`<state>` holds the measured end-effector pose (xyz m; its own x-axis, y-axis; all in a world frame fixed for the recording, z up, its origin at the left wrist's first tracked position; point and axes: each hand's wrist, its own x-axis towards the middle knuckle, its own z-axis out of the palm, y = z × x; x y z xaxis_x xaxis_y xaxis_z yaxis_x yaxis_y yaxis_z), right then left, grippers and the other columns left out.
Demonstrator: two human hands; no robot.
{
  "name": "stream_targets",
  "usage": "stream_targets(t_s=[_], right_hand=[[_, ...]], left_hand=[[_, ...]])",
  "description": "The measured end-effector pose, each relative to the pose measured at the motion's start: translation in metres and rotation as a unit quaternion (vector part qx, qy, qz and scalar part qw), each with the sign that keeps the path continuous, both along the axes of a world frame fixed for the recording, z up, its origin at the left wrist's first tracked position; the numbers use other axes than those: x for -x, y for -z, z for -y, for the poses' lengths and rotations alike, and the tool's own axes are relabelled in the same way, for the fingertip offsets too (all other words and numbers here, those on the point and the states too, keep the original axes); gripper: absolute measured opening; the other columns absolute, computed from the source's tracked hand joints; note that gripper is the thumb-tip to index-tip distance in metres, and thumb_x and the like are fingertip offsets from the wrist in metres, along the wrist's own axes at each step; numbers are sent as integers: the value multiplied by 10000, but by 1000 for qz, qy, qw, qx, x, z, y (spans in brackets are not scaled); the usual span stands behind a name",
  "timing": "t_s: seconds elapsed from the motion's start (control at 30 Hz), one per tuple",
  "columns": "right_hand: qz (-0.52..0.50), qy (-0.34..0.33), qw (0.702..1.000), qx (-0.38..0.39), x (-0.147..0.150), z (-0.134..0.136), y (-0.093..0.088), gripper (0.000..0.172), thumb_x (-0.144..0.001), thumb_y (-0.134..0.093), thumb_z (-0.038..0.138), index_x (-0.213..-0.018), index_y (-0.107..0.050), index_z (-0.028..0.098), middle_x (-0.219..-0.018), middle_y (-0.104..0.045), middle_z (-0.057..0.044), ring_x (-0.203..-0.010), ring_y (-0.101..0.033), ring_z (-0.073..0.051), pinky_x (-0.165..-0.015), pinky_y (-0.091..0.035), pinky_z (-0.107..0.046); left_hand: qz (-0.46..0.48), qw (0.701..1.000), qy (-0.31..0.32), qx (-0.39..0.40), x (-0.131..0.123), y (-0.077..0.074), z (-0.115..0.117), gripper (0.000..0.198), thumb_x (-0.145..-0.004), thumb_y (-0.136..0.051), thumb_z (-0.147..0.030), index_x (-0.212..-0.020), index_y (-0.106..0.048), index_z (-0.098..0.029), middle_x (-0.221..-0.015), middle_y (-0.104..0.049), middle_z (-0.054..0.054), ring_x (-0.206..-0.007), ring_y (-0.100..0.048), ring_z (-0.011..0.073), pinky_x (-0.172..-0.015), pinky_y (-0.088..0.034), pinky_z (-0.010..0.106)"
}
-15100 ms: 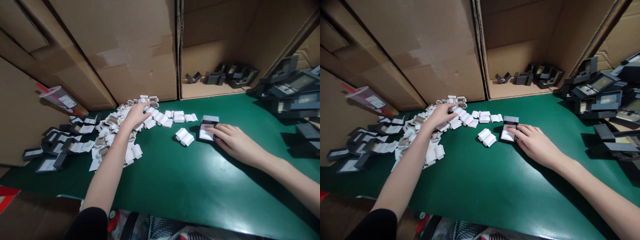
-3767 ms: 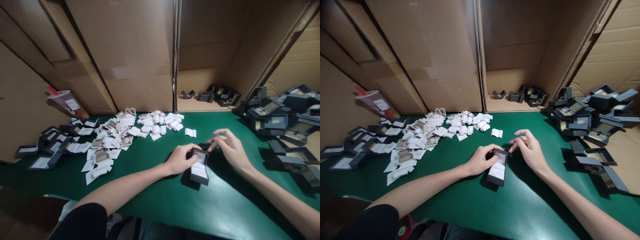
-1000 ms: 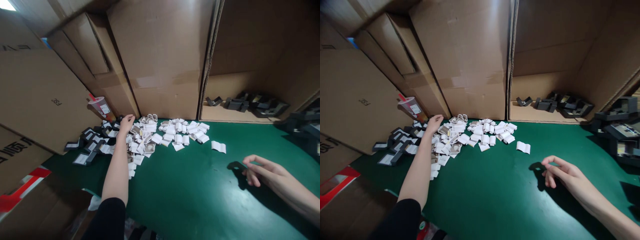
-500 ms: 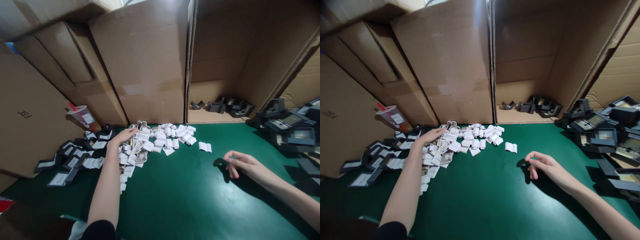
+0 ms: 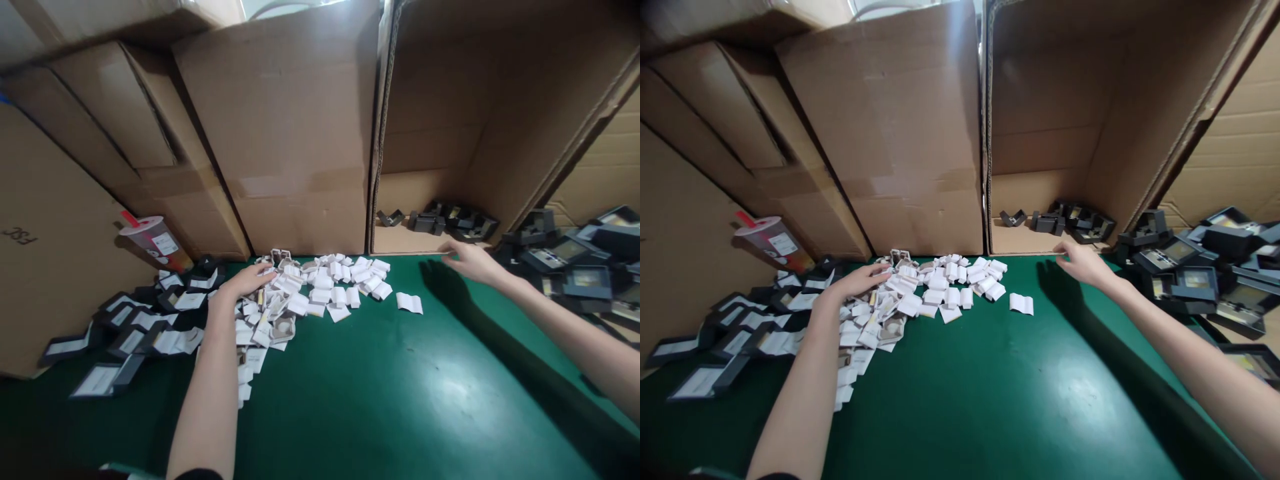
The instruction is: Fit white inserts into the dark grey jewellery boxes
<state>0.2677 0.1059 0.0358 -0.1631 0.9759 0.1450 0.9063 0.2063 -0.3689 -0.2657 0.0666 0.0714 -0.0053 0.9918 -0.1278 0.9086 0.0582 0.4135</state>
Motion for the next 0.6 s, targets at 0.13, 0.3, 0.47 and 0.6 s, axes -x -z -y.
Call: stream_targets(t_s=[0.13, 0.3, 0.47, 0.6], right_hand=[[63, 81, 994, -32, 7, -51, -7, 477, -826, -498, 302, -1266, -498, 118, -1326, -467, -286, -1184, -414, -435, -927, -305, -560], [89, 161, 983, -19, 16, -86, 1, 462, -850, -480, 312, -1263, -532, 112, -1286, -490, -277, -1206, -356, -419, -939, -239, -565], [78, 184, 980, -9, 16, -89, 16, 379, -845, -481, 330, -1051, -654, 63, -1111, -590, -308, -1109, -436, -424, -899, -247, -597], [52, 160, 984, -59, 9, -72, 12, 487, -832, -475, 427, -1156, -618, 92, -1123, -592, -291, -1056, -491, -418, -852, -307, -593]], left_hand=[[-5, 1000, -1, 1, -2, -2, 4, 754, -726, -479, -637, -1307, -542, -160, -1385, -513, 94, -1260, -503, 282, -1063, -369, 315], [-8, 1000, -4, -1, -4, -5, 7, 684, -755, -468, -567, -1302, -540, -162, -1396, -503, 91, -1265, -497, 273, -1059, -372, 311], [-8, 1000, -12, 4, -7, -8, 10, 673, -764, -476, -569, -1304, -533, -170, -1387, -512, 92, -1245, -515, 284, -1035, -400, 323], [-8, 1000, -10, -8, -12, -16, 13, 638, -783, -487, -543, -1300, -532, -174, -1391, -511, 77, -1261, -499, 277, -1055, -378, 307]])
